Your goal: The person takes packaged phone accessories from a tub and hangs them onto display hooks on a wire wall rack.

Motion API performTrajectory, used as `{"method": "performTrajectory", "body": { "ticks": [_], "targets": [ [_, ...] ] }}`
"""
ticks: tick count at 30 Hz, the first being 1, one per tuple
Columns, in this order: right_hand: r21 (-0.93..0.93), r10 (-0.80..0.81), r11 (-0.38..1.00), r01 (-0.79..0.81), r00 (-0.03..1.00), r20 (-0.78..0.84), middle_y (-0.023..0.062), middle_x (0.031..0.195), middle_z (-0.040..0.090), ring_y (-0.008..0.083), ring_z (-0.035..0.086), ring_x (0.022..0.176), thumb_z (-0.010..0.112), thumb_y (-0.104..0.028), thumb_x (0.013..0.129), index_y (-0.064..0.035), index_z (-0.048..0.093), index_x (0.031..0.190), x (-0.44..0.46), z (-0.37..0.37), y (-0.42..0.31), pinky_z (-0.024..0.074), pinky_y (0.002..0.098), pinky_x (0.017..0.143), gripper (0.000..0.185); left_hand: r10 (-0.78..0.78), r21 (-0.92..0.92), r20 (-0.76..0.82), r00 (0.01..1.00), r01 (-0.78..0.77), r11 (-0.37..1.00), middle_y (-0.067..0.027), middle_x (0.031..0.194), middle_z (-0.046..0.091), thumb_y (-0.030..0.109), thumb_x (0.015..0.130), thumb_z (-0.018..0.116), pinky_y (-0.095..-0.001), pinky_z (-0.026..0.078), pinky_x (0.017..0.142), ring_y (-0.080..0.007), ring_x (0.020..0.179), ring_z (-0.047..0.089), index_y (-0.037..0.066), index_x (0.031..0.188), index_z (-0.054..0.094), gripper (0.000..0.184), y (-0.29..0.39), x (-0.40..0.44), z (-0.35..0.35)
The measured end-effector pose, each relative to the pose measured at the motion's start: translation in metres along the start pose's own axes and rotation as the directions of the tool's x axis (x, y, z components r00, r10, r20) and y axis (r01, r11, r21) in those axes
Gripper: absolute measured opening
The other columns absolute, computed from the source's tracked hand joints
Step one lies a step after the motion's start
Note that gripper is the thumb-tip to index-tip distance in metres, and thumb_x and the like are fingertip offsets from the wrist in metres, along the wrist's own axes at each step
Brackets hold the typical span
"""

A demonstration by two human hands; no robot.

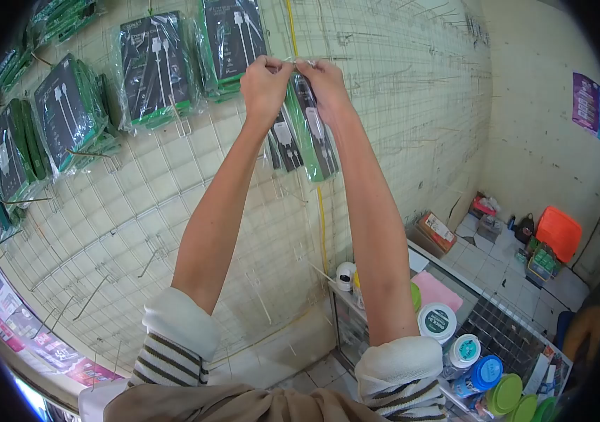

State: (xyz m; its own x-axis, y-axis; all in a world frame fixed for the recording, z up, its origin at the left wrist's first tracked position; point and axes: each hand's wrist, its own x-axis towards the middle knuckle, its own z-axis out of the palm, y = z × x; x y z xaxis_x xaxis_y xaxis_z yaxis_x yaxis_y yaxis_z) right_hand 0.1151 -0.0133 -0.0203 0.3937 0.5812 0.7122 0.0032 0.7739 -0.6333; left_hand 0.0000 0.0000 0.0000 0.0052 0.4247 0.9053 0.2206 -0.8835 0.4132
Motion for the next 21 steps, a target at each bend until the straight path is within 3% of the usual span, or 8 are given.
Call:
{"method": "performTrajectory", "body": {
  "ticks": [2, 6, 11, 18, 21],
  "targets": [
    [0.244, 0.095, 0.960, -0.134, 0.982, 0.166, 0.0060, 0.084, 0.059, 0.0117, 0.056, 0.071, 0.060, -0.013, 0.083, 0.0026, 0.057, 0.095, 0.000, -0.005, -0.002, 0.0479, 0.0257, 0.067, 0.019, -0.001, -0.016, 0.019, 1.000, 0.001, 1.000, -0.0152, 0.075, 0.064, 0.023, 0.069, 0.065, -0.0378, 0.048, 0.070, -0.0316, 0.074, 0.063, 0.000, 0.079, 0.062, 0.025, -0.001, 0.003, 0.001],
    [0.184, 0.172, 0.961, -0.205, 0.969, 0.179, 0.0065, 0.084, 0.059, 0.0118, 0.056, 0.072, 0.061, -0.010, 0.082, 0.0025, 0.057, 0.094, -0.009, -0.004, -0.015, 0.0474, 0.0244, 0.067, 0.018, -0.026, -0.030, 0.033, 0.999, 0.027, 0.999, -0.0152, 0.074, 0.064, 0.022, 0.069, 0.065, -0.0374, 0.048, 0.070, -0.0314, 0.074, 0.063, 0.000, 0.078, 0.062, 0.024, -0.002, 0.000, -0.006],
    [0.078, 0.150, 0.985, -0.156, 0.986, 0.076, 0.0079, 0.081, 0.061, 0.0132, 0.058, 0.066, 0.064, -0.007, 0.078, 0.0047, 0.058, 0.093, -0.014, 0.002, -0.024, 0.0485, 0.0270, 0.059, 0.020, -0.025, -0.057, 0.054, 0.998, 0.028, 0.998, -0.0151, 0.074, 0.064, 0.022, 0.069, 0.066, -0.0371, 0.048, 0.069, -0.0308, 0.072, 0.063, -0.001, 0.078, 0.061, 0.025, -0.004, 0.001, -0.007],
    [0.125, 0.037, 0.992, -0.032, 0.999, -0.035, 0.0091, 0.073, 0.061, 0.0135, 0.057, 0.060, 0.066, -0.003, 0.074, 0.0056, 0.062, 0.084, -0.010, 0.007, -0.011, 0.0466, 0.0265, 0.054, 0.014, 0.030, -0.052, 0.003, 1.000, -0.030, 0.998, -0.0152, 0.072, 0.063, 0.021, 0.071, 0.067, -0.0376, 0.048, 0.066, -0.0313, 0.069, 0.062, 0.000, 0.076, 0.060, 0.023, -0.001, -0.003, -0.001],
    [0.036, 0.020, 0.999, -0.016, 0.993, -0.118, 0.0096, 0.071, 0.061, 0.0139, 0.057, 0.058, 0.066, -0.002, 0.073, 0.0054, 0.062, 0.082, -0.008, 0.010, -0.011, 0.0458, 0.0262, 0.052, 0.012, 0.006, 0.015, 0.009, 1.000, -0.006, 1.000, -0.0125, 0.076, 0.065, 0.026, 0.071, 0.065, -0.0344, 0.048, 0.066, -0.0262, 0.070, 0.063, 0.001, 0.081, 0.063, 0.027, -0.001, -0.002, 0.000]
  ]
}}
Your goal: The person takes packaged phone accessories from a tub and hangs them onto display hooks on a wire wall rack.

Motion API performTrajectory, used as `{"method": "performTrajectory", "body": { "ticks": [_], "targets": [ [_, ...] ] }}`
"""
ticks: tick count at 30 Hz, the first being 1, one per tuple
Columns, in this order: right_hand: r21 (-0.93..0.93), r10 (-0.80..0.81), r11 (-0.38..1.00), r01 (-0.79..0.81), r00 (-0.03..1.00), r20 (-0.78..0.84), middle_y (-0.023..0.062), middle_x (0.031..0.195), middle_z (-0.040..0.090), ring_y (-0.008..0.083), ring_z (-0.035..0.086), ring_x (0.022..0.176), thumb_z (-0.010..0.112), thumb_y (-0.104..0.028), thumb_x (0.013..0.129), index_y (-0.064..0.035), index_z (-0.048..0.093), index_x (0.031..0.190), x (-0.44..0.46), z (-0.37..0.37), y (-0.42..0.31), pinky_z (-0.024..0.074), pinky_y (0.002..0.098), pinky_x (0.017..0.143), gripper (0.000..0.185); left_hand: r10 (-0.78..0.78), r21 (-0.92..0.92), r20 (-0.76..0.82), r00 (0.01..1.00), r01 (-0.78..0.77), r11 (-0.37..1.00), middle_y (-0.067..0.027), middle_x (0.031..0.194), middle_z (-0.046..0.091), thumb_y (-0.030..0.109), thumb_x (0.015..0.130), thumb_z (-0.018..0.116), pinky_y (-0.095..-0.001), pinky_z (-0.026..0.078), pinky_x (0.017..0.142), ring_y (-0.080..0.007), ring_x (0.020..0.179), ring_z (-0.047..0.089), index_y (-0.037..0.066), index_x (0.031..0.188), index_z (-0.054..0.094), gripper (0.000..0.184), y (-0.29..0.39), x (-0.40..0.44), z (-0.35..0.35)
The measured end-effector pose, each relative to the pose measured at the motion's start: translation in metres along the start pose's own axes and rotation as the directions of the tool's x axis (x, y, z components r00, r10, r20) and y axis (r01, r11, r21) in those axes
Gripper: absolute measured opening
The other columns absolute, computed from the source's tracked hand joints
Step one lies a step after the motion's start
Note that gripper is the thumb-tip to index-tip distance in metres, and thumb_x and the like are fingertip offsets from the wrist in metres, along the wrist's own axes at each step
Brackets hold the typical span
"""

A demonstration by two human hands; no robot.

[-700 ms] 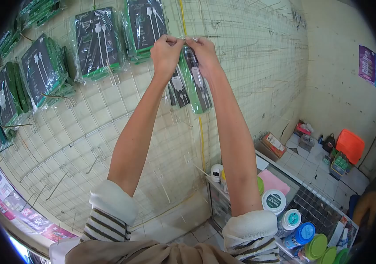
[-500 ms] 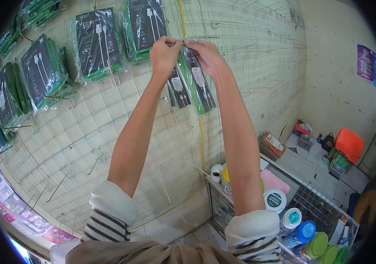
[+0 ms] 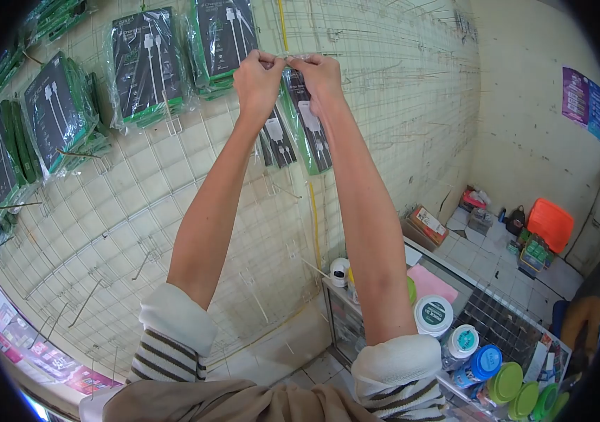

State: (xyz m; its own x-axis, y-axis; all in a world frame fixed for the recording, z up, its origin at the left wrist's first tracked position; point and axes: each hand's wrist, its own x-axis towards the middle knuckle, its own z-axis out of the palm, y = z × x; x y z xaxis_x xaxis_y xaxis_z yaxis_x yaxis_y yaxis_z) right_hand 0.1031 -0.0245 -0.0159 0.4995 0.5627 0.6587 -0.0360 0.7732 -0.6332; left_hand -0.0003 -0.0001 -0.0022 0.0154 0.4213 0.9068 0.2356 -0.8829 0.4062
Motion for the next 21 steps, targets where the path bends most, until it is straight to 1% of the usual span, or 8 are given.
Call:
{"method": "performTrajectory", "body": {
  "ticks": [3, 8, 12, 14, 15, 16, 19, 21],
  "targets": [
    [-0.012, 0.011, 1.000, -0.011, 1.000, -0.005, 0.0095, 0.070, 0.061, 0.0139, 0.057, 0.056, 0.066, -0.002, 0.072, 0.0051, 0.062, 0.082, 0.000, -0.005, -0.003, 0.0451, 0.0267, 0.050, 0.013, 0.010, -0.007, -0.009, 1.000, -0.010, 1.000, -0.0128, 0.076, 0.065, 0.027, 0.071, 0.065, -0.0340, 0.048, 0.066, -0.0257, 0.070, 0.063, 0.001, 0.080, 0.063, 0.027, -0.003, -0.002, 0.003],
    [0.024, 0.045, 0.999, -0.047, 0.996, 0.079, 0.0088, 0.070, 0.060, 0.0137, 0.056, 0.056, 0.065, -0.001, 0.074, 0.0041, 0.061, 0.079, 0.004, -0.010, -0.008, 0.0446, 0.0276, 0.048, 0.008, -0.004, -0.209, 0.012, 1.000, 0.006, 0.978, -0.0128, 0.073, 0.065, 0.028, 0.071, 0.066, -0.0322, 0.047, 0.064, -0.0234, 0.067, 0.062, 0.000, 0.078, 0.063, 0.028, -0.017, 0.001, 0.011],
    [0.034, 0.027, 0.999, -0.029, 0.997, 0.067, 0.0084, 0.070, 0.061, 0.0136, 0.056, 0.056, 0.065, -0.001, 0.074, 0.0036, 0.061, 0.078, 0.003, -0.003, -0.001, 0.0452, 0.0275, 0.049, 0.007, 0.006, -0.180, 0.013, 1.000, -0.003, 0.984, -0.0122, 0.072, 0.064, 0.028, 0.072, 0.066, -0.0318, 0.047, 0.063, -0.0230, 0.066, 0.062, 0.001, 0.078, 0.063, 0.029, -0.018, 0.004, 0.004],
    [0.062, 0.023, 0.998, -0.024, 1.000, 0.009, 0.0081, 0.071, 0.061, 0.0136, 0.057, 0.057, 0.065, -0.001, 0.074, 0.0034, 0.061, 0.079, -0.003, 0.002, -0.001, 0.0451, 0.0267, 0.050, 0.008, 0.024, -0.064, -0.011, 1.000, -0.025, 0.998, -0.0121, 0.072, 0.064, 0.028, 0.072, 0.066, -0.0322, 0.047, 0.064, -0.0228, 0.066, 0.062, 0.001, 0.078, 0.062, 0.028, -0.014, 0.003, 0.003],
    [0.077, 0.019, 0.997, -0.018, 1.000, -0.011, 0.0079, 0.070, 0.061, 0.0129, 0.056, 0.057, 0.065, -0.001, 0.074, 0.0031, 0.062, 0.079, -0.005, 0.004, -0.002, 0.0440, 0.0256, 0.050, 0.007, -0.014, -0.103, 0.006, 1.000, 0.015, 0.995, -0.0157, 0.073, 0.063, 0.021, 0.071, 0.065, -0.0378, 0.047, 0.069, -0.0313, 0.072, 0.061, 0.000, 0.077, 0.060, 0.023, -0.008, 0.002, 0.001],
    [0.075, 0.026, 0.997, -0.025, 1.000, -0.012, 0.0079, 0.070, 0.061, 0.0129, 0.056, 0.057, 0.065, -0.001, 0.074, 0.0031, 0.062, 0.079, -0.005, 0.005, 0.000, 0.0440, 0.0256, 0.050, 0.007, -0.020, -0.101, 0.008, 1.000, 0.021, 0.995, -0.0157, 0.073, 0.063, 0.021, 0.071, 0.065, -0.0378, 0.047, 0.069, -0.0313, 0.072, 0.061, 0.000, 0.077, 0.060, 0.023, -0.007, 0.002, -0.001],
    [-0.005, -0.020, 1.000, 0.019, 0.998, -0.066, 0.0070, 0.069, 0.061, 0.0117, 0.054, 0.058, 0.066, -0.004, 0.074, 0.0035, 0.063, 0.079, -0.001, 0.003, 0.005, 0.0423, 0.0262, 0.051, 0.010, -0.003, -0.103, 0.023, 1.000, 0.006, 0.995, -0.0152, 0.071, 0.062, 0.021, 0.071, 0.066, -0.0384, 0.047, 0.068, -0.0314, 0.071, 0.061, -0.001, 0.076, 0.059, 0.023, -0.006, 0.002, 0.002],
    [-0.214, -0.163, 0.969, 0.124, 0.971, -0.176, 0.0059, 0.069, 0.061, 0.0111, 0.053, 0.058, 0.068, -0.009, 0.073, 0.0042, 0.064, 0.080, 0.003, 0.005, 0.012, 0.0414, 0.0271, 0.053, 0.015, 0.046, -0.065, -0.007, 0.999, -0.046, 0.997, -0.0124, 0.072, 0.064, 0.026, 0.072, 0.065, -0.0347, 0.047, 0.065, -0.0267, 0.068, 0.062, 0.000, 0.080, 0.062, 0.028, -0.006, 0.002, 0.005]
  ]
}}
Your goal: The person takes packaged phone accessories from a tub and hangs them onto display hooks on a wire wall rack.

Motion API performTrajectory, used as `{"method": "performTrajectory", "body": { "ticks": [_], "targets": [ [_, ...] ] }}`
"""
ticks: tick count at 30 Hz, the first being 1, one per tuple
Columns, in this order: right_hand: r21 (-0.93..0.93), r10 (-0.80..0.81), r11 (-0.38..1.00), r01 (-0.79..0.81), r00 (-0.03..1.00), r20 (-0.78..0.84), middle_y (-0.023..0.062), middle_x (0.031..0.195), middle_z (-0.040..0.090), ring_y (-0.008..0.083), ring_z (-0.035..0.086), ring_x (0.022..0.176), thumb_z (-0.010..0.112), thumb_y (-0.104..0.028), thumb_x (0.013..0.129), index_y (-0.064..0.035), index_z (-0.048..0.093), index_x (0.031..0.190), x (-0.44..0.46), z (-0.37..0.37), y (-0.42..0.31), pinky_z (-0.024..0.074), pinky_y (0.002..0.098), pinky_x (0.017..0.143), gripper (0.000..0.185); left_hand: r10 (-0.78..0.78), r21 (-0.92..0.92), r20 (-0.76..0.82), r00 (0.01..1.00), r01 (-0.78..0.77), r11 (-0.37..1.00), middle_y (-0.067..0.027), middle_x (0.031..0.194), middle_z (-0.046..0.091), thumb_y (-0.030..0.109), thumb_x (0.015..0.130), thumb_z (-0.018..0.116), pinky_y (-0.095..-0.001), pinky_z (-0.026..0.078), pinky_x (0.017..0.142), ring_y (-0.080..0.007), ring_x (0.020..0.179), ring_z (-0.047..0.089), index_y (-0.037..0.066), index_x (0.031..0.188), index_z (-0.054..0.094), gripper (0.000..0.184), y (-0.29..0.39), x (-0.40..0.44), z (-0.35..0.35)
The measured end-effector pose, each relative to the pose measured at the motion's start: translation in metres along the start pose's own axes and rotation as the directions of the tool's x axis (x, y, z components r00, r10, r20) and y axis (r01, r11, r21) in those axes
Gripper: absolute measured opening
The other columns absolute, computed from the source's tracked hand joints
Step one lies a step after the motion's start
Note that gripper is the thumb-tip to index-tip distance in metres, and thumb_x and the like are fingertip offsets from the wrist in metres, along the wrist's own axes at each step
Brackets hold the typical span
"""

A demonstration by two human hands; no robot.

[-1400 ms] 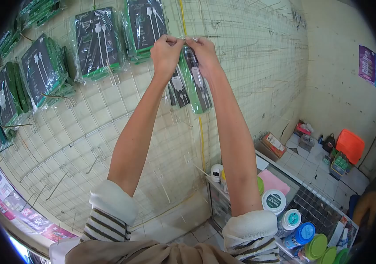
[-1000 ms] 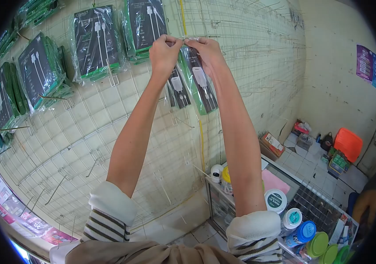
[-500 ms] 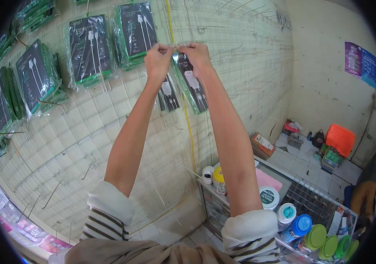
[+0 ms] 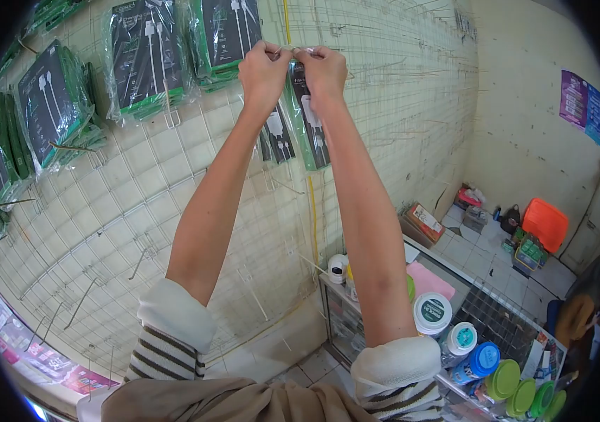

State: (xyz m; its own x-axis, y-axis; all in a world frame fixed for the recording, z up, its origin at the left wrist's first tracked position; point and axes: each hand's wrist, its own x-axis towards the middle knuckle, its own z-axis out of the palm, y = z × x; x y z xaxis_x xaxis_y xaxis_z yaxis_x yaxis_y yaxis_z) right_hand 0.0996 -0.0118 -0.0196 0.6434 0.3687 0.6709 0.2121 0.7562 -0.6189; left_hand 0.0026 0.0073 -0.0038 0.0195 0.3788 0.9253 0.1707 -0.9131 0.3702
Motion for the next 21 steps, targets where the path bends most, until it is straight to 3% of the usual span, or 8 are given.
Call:
{"method": "performTrajectory", "body": {
  "ticks": [3, 9, 12, 14, 15, 21],
  "targets": [
    [-0.003, -0.060, 0.998, 0.060, 0.998, 0.000, 0.0057, 0.069, 0.062, 0.0107, 0.052, 0.059, 0.069, -0.012, 0.072, 0.0043, 0.064, 0.082, 0.000, -0.001, 0.006, 0.0411, 0.0275, 0.055, 0.019, 0.075, -0.019, -0.049, 0.996, -0.076, 0.997, -0.0151, 0.069, 0.062, 0.018, 0.074, 0.065, -0.0378, 0.047, 0.064, -0.0306, 0.066, 0.061, -0.001, 0.076, 0.059, 0.020, -0.003, -0.004, 0.003],
    [0.262, 0.045, 0.959, -0.111, 0.969, 0.244, 0.0050, 0.081, 0.062, 0.0093, 0.053, 0.066, 0.062, -0.006, 0.079, 0.0040, 0.060, 0.089, -0.008, -0.009, -0.008, 0.0419, 0.0240, 0.059, 0.014, 0.005, -0.210, -0.029, 1.000, -0.011, 0.978, -0.0150, 0.071, 0.063, 0.016, 0.075, 0.065, -0.0347, 0.048, 0.064, -0.0259, 0.067, 0.063, -0.001, 0.078, 0.061, 0.018, -0.008, -0.007, -0.003],
    [0.212, 0.023, 0.975, -0.070, 0.976, 0.216, 0.0048, 0.078, 0.062, 0.0090, 0.053, 0.065, 0.062, -0.007, 0.079, 0.0032, 0.061, 0.088, -0.007, -0.010, -0.018, 0.0414, 0.0238, 0.059, 0.014, 0.050, -0.247, -0.064, 0.997, -0.065, 0.967, -0.0150, 0.074, 0.064, 0.016, 0.076, 0.065, -0.0334, 0.048, 0.065, -0.0253, 0.069, 0.063, 0.000, 0.080, 0.062, 0.017, -0.005, -0.005, -0.004],
    [0.033, -0.087, 0.996, 0.083, 0.983, 0.160, 0.0044, 0.074, 0.061, 0.0087, 0.052, 0.064, 0.062, -0.011, 0.079, 0.0021, 0.063, 0.085, -0.008, -0.010, -0.025, 0.0410, 0.0240, 0.059, 0.014, 0.042, -0.236, -0.058, 0.997, -0.054, 0.970, -0.0132, 0.076, 0.065, 0.017, 0.076, 0.066, -0.0304, 0.048, 0.066, -0.0210, 0.071, 0.064, -0.001, 0.082, 0.063, 0.019, -0.003, -0.004, -0.004],
    [0.035, -0.084, 0.996, 0.079, 0.983, 0.160, 0.0044, 0.074, 0.061, 0.0087, 0.052, 0.064, 0.062, -0.011, 0.079, 0.0021, 0.063, 0.085, -0.007, -0.010, -0.026, 0.0410, 0.0240, 0.059, 0.014, 0.034, -0.227, -0.052, 0.998, -0.045, 0.973, -0.0114, 0.079, 0.067, 0.019, 0.076, 0.067, -0.0273, 0.048, 0.067, -0.0168, 0.073, 0.065, -0.001, 0.083, 0.064, 0.022, -0.002, -0.004, -0.005],
    [-0.082, -0.020, 0.996, 0.034, 0.987, 0.162, 0.0046, 0.071, 0.061, 0.0090, 0.052, 0.063, 0.064, -0.016, 0.078, 0.0016, 0.064, 0.081, 0.000, -0.010, -0.019, 0.0404, 0.0247, 0.057, 0.018, -0.032, -0.174, -0.082, 0.996, 0.018, 0.985, -0.0112, 0.076, 0.067, 0.022, 0.074, 0.068, -0.0276, 0.049, 0.067, -0.0182, 0.072, 0.065, 0.000, 0.082, 0.064, 0.024, 0.001, -0.006, -0.005]
  ]
}}
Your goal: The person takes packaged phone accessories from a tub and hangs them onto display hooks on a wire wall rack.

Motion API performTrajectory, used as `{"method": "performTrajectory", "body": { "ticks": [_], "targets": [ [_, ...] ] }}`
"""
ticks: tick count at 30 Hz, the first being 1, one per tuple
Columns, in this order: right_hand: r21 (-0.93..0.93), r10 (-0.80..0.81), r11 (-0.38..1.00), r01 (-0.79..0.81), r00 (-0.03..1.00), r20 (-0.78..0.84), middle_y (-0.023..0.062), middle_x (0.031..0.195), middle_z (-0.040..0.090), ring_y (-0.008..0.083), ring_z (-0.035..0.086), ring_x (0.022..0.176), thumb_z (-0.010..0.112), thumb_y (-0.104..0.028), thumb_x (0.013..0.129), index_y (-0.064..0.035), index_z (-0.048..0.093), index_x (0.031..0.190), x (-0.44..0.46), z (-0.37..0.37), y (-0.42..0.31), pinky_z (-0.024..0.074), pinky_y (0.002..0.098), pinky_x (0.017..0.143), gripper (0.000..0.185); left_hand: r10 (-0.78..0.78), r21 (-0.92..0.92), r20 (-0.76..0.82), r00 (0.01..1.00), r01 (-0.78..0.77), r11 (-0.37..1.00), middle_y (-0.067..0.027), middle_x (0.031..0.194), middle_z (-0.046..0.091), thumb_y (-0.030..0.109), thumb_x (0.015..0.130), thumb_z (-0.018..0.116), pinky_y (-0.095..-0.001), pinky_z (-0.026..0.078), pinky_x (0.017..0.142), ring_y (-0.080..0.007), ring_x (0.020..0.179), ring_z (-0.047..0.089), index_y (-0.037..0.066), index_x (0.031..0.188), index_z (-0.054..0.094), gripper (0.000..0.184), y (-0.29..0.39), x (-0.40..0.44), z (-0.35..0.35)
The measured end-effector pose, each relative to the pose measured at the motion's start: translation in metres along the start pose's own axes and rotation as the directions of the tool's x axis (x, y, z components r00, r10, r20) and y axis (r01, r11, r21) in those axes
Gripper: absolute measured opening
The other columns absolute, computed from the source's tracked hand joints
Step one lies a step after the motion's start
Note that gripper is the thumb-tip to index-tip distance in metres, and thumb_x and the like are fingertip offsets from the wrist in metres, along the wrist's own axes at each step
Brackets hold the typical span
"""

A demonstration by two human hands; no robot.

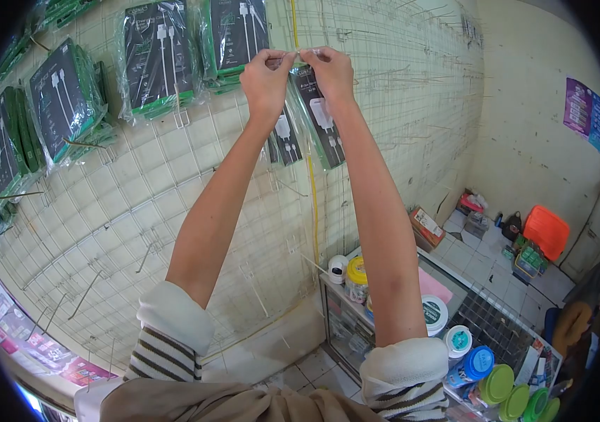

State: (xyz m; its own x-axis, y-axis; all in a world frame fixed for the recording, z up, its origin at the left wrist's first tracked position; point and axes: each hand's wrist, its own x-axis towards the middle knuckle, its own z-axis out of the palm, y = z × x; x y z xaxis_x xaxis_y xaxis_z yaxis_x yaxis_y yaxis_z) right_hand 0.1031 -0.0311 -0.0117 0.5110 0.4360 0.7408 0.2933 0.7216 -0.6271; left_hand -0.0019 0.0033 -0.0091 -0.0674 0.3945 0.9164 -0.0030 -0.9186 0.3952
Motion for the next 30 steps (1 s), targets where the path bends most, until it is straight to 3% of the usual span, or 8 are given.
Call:
{"method": "performTrajectory", "body": {
  "ticks": [3, 9, 12, 18, 21, 23, 26, 30],
  "targets": [
    [0.089, 0.045, 0.995, -0.048, 0.998, 0.038, 0.0053, 0.071, 0.061, 0.0093, 0.052, 0.062, 0.063, -0.017, 0.079, 0.0013, 0.064, 0.083, 0.001, 0.005, 0.005, 0.0406, 0.0254, 0.056, 0.019, -0.022, 0.020, -0.014, 1.000, 0.022, 1.000, -0.0111, 0.075, 0.066, 0.026, 0.072, 0.068, -0.0288, 0.048, 0.066, -0.0187, 0.069, 0.064, 0.000, 0.081, 0.064, 0.029, -0.002, 0.002, 0.001],
    [-0.165, -0.005, 0.986, 0.016, 0.998, 0.066, 0.0089, 0.073, 0.062, 0.0128, 0.055, 0.064, 0.061, -0.019, 0.079, 0.0026, 0.062, 0.084, 0.009, 0.008, 0.011, 0.0433, 0.0285, 0.059, 0.023, -0.061, 0.078, 0.014, 0.998, 0.060, 0.995, -0.0108, 0.070, 0.064, 0.029, 0.070, 0.068, -0.0317, 0.047, 0.063, -0.0208, 0.064, 0.062, -0.001, 0.077, 0.063, 0.031, -0.005, 0.008, 0.003],
    [-0.268, -0.068, 0.961, 0.062, 0.998, -0.012, 0.0128, 0.075, 0.063, 0.0197, 0.059, 0.068, 0.059, -0.020, 0.080, 0.0027, 0.062, 0.085, 0.010, 0.011, 0.020, 0.0448, 0.0317, 0.064, 0.023, -0.051, 0.053, 0.016, 0.999, 0.050, 0.997, -0.0160, 0.070, 0.062, 0.019, 0.070, 0.066, -0.0379, 0.048, 0.065, -0.0315, 0.067, 0.061, -0.001, 0.074, 0.059, 0.022, -0.007, 0.002, 0.009],
    [-0.323, -0.139, 0.940, 0.110, 0.988, -0.068, 0.0201, 0.082, 0.063, 0.0306, 0.062, 0.078, 0.055, -0.017, 0.081, 0.0030, 0.061, 0.088, 0.016, 0.016, 0.033, 0.0457, 0.0375, 0.070, 0.022, -0.032, 0.037, -0.013, 0.999, 0.032, 0.999, -0.0161, 0.069, 0.061, 0.017, 0.071, 0.065, -0.0386, 0.047, 0.065, -0.0322, 0.068, 0.060, -0.001, 0.075, 0.057, 0.021, -0.008, 0.000, 0.013],
    [-0.190, -0.122, 0.975, 0.115, 0.992, -0.027, 0.0168, 0.080, 0.063, 0.0252, 0.061, 0.074, 0.055, -0.016, 0.082, 0.0035, 0.060, 0.088, 0.013, 0.017, 0.033, 0.0459, 0.0351, 0.067, 0.021, 0.040, 0.092, -0.057, 0.998, -0.035, 0.995, -0.0123, 0.069, 0.063, 0.020, 0.070, 0.066, -0.0325, 0.047, 0.062, -0.0231, 0.063, 0.061, -0.001, 0.075, 0.059, 0.022, -0.012, -0.001, 0.011],
    [0.150, 0.050, 0.986, -0.066, 0.993, 0.111, 0.0101, 0.080, 0.061, 0.0170, 0.058, 0.072, 0.055, -0.016, 0.084, 0.0027, 0.058, 0.090, 0.004, 0.011, 0.028, 0.0456, 0.0303, 0.065, 0.020, 0.013, 0.080, -0.040, 0.999, -0.010, 0.997, -0.0126, 0.070, 0.063, 0.021, 0.070, 0.066, -0.0324, 0.047, 0.062, -0.0231, 0.063, 0.061, -0.001, 0.075, 0.060, 0.023, -0.015, -0.003, 0.009],
    [0.444, 0.081, 0.875, -0.192, 0.963, 0.256, 0.0043, 0.082, 0.058, 0.0110, 0.054, 0.072, 0.056, -0.014, 0.085, 0.0010, 0.057, 0.092, -0.012, 0.001, 0.007, 0.0449, 0.0261, 0.065, 0.017, -0.027, 0.066, 0.003, 1.000, 0.027, 0.997, -0.0132, 0.072, 0.064, 0.022, 0.071, 0.066, -0.0318, 0.047, 0.063, -0.0227, 0.066, 0.062, -0.001, 0.077, 0.060, 0.025, -0.012, 0.002, 0.007],
    [0.381, 0.096, 0.897, -0.222, 0.942, 0.321, 0.0053, 0.085, 0.059, 0.0115, 0.055, 0.075, 0.059, -0.011, 0.084, 0.0016, 0.057, 0.094, -0.011, -0.007, 0.000, 0.0455, 0.0254, 0.067, 0.016, -0.021, 0.043, 0.076, 0.997, 0.017, 0.999, -0.0135, 0.076, 0.065, 0.024, 0.073, 0.067, -0.0304, 0.047, 0.066, -0.0213, 0.070, 0.063, -0.002, 0.081, 0.062, 0.028, -0.012, 0.007, 0.002]
  ]
}}
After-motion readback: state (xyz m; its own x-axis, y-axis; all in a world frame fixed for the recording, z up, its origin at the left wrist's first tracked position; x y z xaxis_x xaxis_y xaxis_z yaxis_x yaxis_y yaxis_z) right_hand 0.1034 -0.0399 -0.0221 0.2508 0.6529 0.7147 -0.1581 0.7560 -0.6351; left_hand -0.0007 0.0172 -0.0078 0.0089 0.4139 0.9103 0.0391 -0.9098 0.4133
